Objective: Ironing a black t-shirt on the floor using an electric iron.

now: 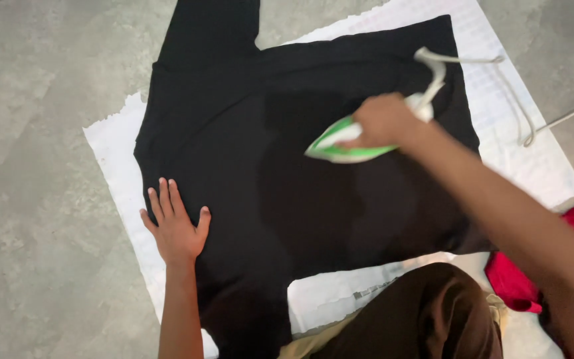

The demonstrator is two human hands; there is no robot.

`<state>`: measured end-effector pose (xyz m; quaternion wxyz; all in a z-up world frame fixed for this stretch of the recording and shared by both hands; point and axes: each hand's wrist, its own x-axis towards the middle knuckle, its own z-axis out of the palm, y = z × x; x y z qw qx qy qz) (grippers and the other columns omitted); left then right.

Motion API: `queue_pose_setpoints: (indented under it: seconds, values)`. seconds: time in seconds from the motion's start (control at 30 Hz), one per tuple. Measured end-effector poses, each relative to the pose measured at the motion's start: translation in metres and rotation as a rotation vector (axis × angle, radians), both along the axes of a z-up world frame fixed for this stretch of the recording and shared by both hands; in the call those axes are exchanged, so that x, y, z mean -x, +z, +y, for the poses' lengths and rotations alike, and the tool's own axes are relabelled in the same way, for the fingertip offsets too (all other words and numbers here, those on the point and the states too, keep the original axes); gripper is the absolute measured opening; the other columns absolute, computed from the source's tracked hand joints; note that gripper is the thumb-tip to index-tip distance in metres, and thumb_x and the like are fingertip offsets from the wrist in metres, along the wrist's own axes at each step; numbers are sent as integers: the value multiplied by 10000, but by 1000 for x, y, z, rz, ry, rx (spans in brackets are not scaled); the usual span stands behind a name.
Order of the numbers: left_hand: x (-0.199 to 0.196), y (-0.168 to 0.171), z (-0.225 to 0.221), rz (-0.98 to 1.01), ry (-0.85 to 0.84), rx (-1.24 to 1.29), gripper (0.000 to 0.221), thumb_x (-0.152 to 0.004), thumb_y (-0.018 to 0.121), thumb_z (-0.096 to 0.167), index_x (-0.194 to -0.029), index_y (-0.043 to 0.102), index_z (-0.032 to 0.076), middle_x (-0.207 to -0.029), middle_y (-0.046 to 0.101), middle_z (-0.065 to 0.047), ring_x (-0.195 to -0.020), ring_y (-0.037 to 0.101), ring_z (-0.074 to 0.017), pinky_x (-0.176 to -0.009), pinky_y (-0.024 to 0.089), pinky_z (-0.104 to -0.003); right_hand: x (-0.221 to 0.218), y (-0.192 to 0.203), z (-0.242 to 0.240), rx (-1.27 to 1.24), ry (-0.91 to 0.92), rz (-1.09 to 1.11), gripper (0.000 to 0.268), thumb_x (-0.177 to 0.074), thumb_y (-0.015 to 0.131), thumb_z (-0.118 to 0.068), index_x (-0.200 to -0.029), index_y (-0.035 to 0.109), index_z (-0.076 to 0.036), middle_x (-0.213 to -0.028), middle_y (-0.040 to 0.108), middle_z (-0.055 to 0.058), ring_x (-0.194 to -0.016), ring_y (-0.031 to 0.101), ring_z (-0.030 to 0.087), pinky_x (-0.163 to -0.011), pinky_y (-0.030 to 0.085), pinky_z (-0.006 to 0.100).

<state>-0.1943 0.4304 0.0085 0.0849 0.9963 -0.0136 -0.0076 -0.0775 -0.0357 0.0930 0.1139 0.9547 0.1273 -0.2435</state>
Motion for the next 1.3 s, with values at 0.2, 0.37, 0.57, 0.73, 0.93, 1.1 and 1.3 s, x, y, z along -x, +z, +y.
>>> queue_pose_setpoints:
  seconds: [0.2,0.37,0.57,0.73,0.93,1.1,1.3]
  values:
    - [-1,-1,3,9,10,14,916,-945,438,604,-1695,226,122,-1779,169,-105,-1624,148,-378,-1244,127,-674,72,5,67,-140,124,49,790,-820,505,-863,-921,832,-151,-851,795,132,-856,789,359,-765,619,502]
    - [-2,-7,3,-13,14,20,942,-923,478,598,-1691,246,104,-1773,195,-118,-1619,166,-389,-1236,139,-682,53,16,-62,48,-123,80,833,-818,503,-875,-970,865,-140,-965,837,147,-1018,794,344,-902,613,446]
    - [-3,-4,-2,-44,11,11,938,-922,488,578,-1692,262,91,-1768,213,-130,-1611,189,-401,-1222,156,-697,52,8,-140,193,-310,143,911,-794,436,-928,-1129,875,-204,-1130,857,171,-1187,765,356,-1041,586,460]
    - [1,-7,-2,-53,24,8,952,-892,540,562,-1680,293,89,-1760,243,-143,-1607,195,-423,-1203,122,-739,84,16,-2,94,-68,150,783,-838,493,-837,-1038,848,-169,-985,836,148,-1023,802,334,-943,614,445]
    - [3,-13,1,-451,-44,171,737,-924,629,234,-1619,436,82,-1656,422,-159,-1523,422,-368,-1214,332,-583,73,11,140,-5,119,72,830,-843,453,-895,-1001,834,-176,-906,815,112,-902,803,327,-806,632,462]
    - [2,-19,1,-309,-78,218,671,-970,574,263,-1628,447,229,-1596,524,-61,-1492,483,-299,-1249,345,-504,11,-9,174,-146,-297,-120,887,-893,510,-856,-966,827,-31,-887,793,212,-913,780,448,-750,611,565]
    - [4,-23,0,-270,-46,269,505,-1040,507,270,-1531,551,161,-1630,495,-59,-1543,412,-267,-1306,251,-454,5,-27,167,15,270,26,690,-729,585,-899,-986,841,-312,-935,827,72,-973,800,325,-834,637,483]
